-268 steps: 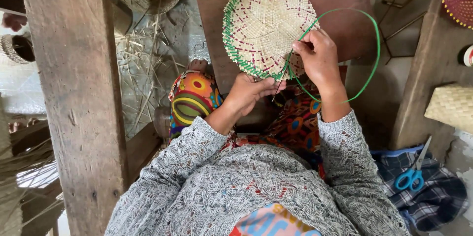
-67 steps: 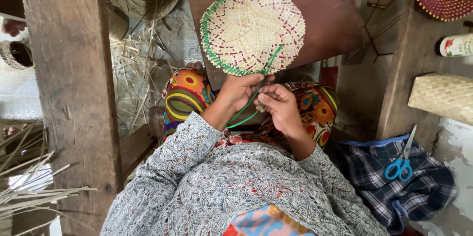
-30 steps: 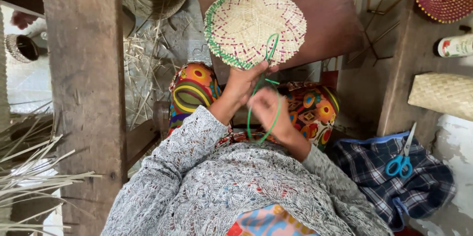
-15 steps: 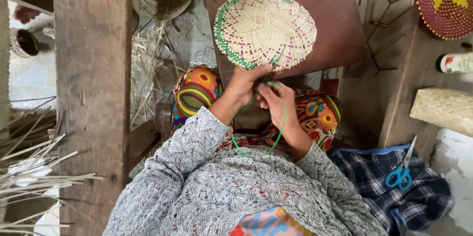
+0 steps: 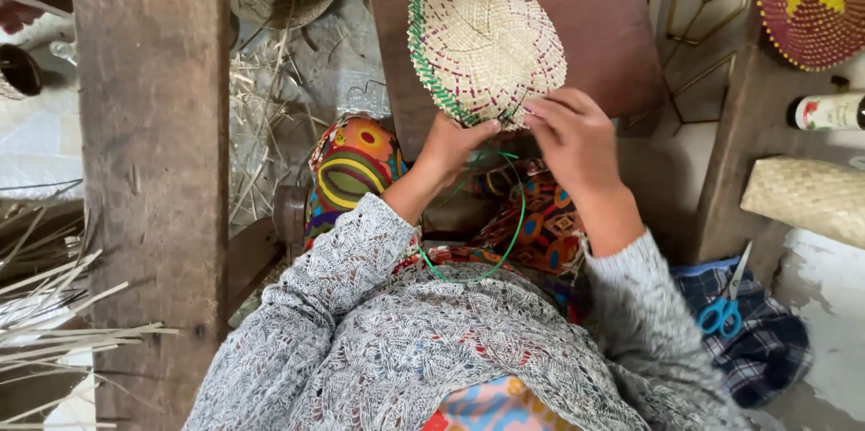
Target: Weaving a green plastic string around the edge of a circular woven fan to secure and finish the border.
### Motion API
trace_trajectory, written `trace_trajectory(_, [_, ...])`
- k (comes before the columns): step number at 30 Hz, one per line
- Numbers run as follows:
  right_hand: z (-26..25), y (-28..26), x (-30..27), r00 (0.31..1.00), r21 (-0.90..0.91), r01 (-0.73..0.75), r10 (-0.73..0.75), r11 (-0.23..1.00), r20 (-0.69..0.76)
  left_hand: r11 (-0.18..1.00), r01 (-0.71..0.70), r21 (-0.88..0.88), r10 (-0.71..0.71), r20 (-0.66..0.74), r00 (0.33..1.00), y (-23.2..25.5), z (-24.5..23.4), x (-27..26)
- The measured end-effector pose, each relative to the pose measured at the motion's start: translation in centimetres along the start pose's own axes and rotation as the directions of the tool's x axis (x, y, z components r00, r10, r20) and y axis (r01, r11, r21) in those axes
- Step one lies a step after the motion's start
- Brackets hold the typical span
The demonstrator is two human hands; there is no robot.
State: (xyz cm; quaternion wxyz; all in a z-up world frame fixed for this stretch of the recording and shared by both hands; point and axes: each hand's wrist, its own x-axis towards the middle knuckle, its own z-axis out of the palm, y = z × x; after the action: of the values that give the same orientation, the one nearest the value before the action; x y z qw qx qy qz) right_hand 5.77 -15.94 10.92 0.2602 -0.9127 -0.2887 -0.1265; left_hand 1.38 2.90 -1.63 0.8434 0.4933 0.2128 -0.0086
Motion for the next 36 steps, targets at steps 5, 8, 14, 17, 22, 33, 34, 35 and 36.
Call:
trace_trajectory(5, [3.0,0.1,1.6,0.908,-0.215,0.419,-0.403,0.882,0.115,0.999,-0.021,0.042,0.021,0.015,1.0,-3.0,0.4,0.9])
trace_trajectory(8, [2.7,0.3,2.0,0.831,-0.421,0.554,-0.509,0.718,0.224,0.995,-0.08,0.058,0.077,0.045,0.996,6.4,2.8,-2.5])
trace_trajectory(14, [2.9,-2.7,2.3,0.791,-0.502,0.591,-0.575,0.631,0.208,0.962,-0.014,0.274,-0.004,0.066,0.998,6.4,2.9,-1.2])
trace_trajectory(17, [2.9,-2.6,2.4,0.758,-0.511,0.613,-0.631,0.603,0.165,0.975,-0.005,0.222,-0.003,0.037,0.999,8.7,2.6,-1.7])
trace_trajectory(22, [3.4,-2.1,2.0,0.836,-0.494,0.472,-0.549,0.73,-0.012,0.998,0.025,0.064,-0.021,-0.065,0.998,5.1,1.5,-1.7])
trace_trajectory(33, [3.5,-1.0,1.9,0.805,-0.421,0.561,-0.589,0.713,0.077,0.882,0.163,0.443,-0.113,-0.137,0.984,1.5,2.0,0.8])
trace_trajectory(34, [3.3,-0.9,2.0,0.778,-0.417,0.602,-0.619,0.681,0.111,0.896,0.15,0.418,-0.106,-0.128,0.986,4.2,2.6,-0.2])
trace_trajectory(35, [3.2,-0.8,2.1,0.748,-0.412,0.641,-0.647,0.648,0.145,0.91,0.138,0.392,-0.098,-0.119,0.988,6.9,3.3,-1.2])
trace_trajectory(36, [3.1,-0.9,2.2,0.751,-0.414,0.638,-0.645,0.65,0.144,0.909,0.138,0.394,-0.099,-0.117,0.988,6.1,3.1,-0.9])
